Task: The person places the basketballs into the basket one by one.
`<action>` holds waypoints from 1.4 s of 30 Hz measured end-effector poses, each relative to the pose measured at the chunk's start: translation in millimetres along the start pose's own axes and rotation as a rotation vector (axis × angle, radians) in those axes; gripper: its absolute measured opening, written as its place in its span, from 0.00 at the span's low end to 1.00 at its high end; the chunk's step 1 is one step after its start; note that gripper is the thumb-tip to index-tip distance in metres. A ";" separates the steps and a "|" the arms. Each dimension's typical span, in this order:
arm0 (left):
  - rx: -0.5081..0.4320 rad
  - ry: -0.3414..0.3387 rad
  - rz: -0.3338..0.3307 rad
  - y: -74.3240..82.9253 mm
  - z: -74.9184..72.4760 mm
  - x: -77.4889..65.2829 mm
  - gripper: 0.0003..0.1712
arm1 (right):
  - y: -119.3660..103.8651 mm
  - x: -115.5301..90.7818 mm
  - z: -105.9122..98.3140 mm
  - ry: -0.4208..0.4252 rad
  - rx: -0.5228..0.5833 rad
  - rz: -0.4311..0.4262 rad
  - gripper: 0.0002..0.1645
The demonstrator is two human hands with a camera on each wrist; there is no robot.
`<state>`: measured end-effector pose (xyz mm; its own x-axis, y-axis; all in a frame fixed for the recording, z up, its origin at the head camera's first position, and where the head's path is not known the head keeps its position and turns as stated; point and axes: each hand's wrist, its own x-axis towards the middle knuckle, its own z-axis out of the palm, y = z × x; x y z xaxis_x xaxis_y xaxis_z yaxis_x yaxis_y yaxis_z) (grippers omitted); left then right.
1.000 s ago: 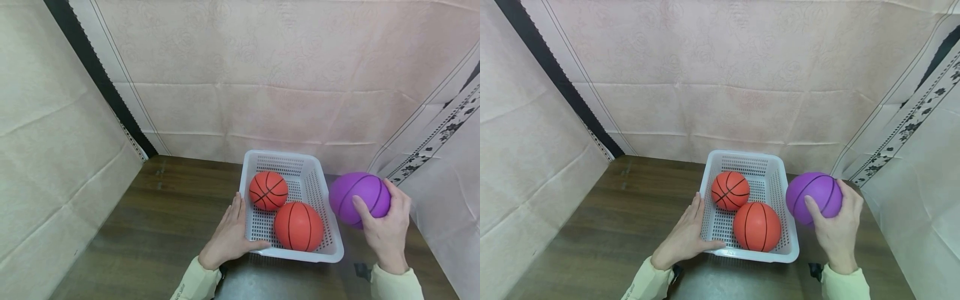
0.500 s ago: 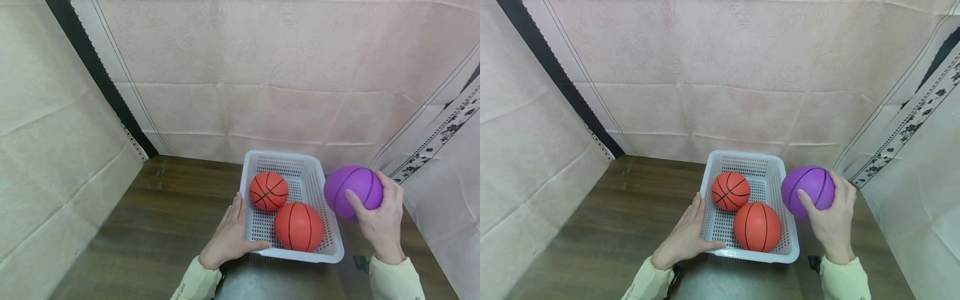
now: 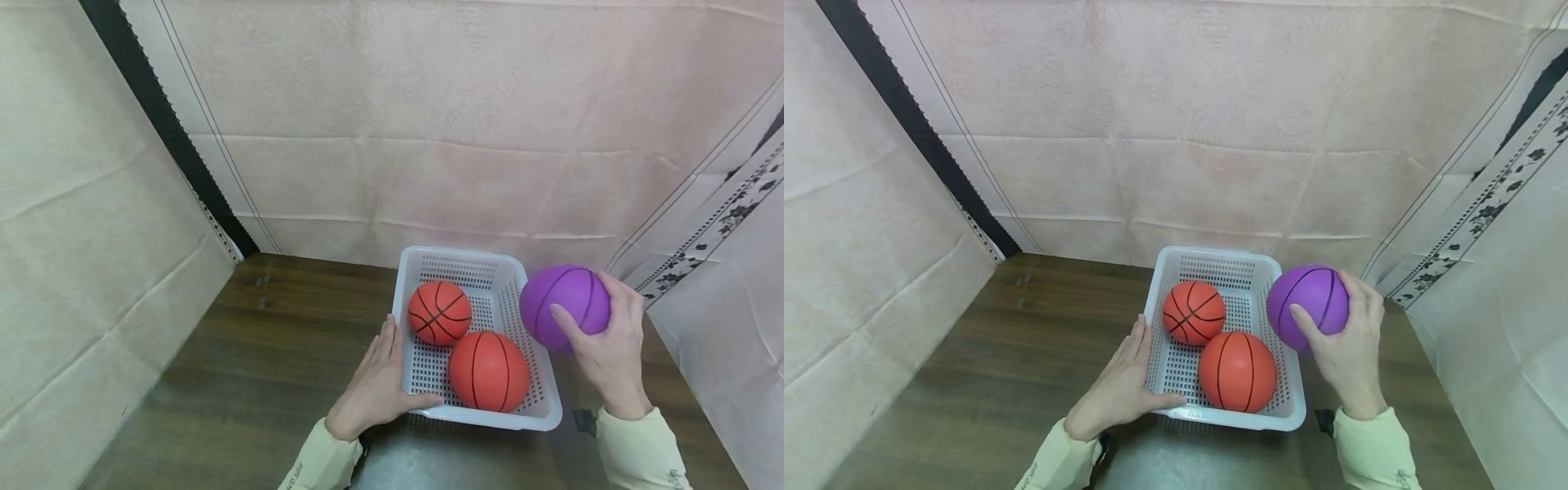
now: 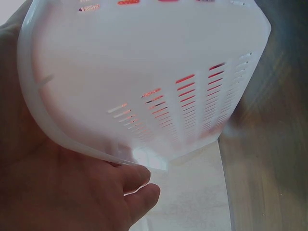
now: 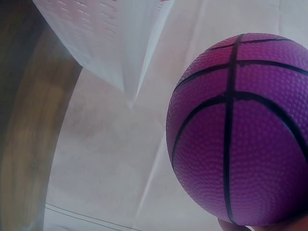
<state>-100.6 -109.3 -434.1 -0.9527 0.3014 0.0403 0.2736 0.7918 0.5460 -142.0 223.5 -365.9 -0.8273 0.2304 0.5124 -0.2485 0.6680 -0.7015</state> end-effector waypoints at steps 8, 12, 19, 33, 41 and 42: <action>-0.008 0.006 0.000 -2.7 1.7 -0.1 0.77 | -4.2 4.8 8.2 -0.037 0.013 -0.014 0.51; -0.003 0.008 -0.005 -3.4 2.6 -0.2 0.77 | -5.3 7.9 13.8 -0.053 0.006 -0.037 0.51; 0.003 -0.003 -0.009 -1.2 1.3 -1.0 0.76 | -7.6 10.1 20.6 -0.121 -0.012 -0.020 0.50; 0.017 -0.001 -0.002 0.6 1.7 -0.7 0.79 | -12.9 17.3 29.3 -0.205 -0.064 -0.051 0.52; 0.015 0.001 -0.008 1.7 -0.2 -0.4 0.79 | -16.4 21.9 33.2 -0.250 -0.073 -0.090 0.53; 0.013 0.001 -0.009 2.0 -0.6 -0.5 0.79 | -16.7 22.8 33.6 -0.265 -0.083 -0.095 0.54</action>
<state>-99.6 -108.1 -432.5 -0.9550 0.2942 0.0362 0.2671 0.8012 0.5354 -173.7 193.8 -359.2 -0.9077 -0.0216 0.4190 -0.2982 0.7357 -0.6081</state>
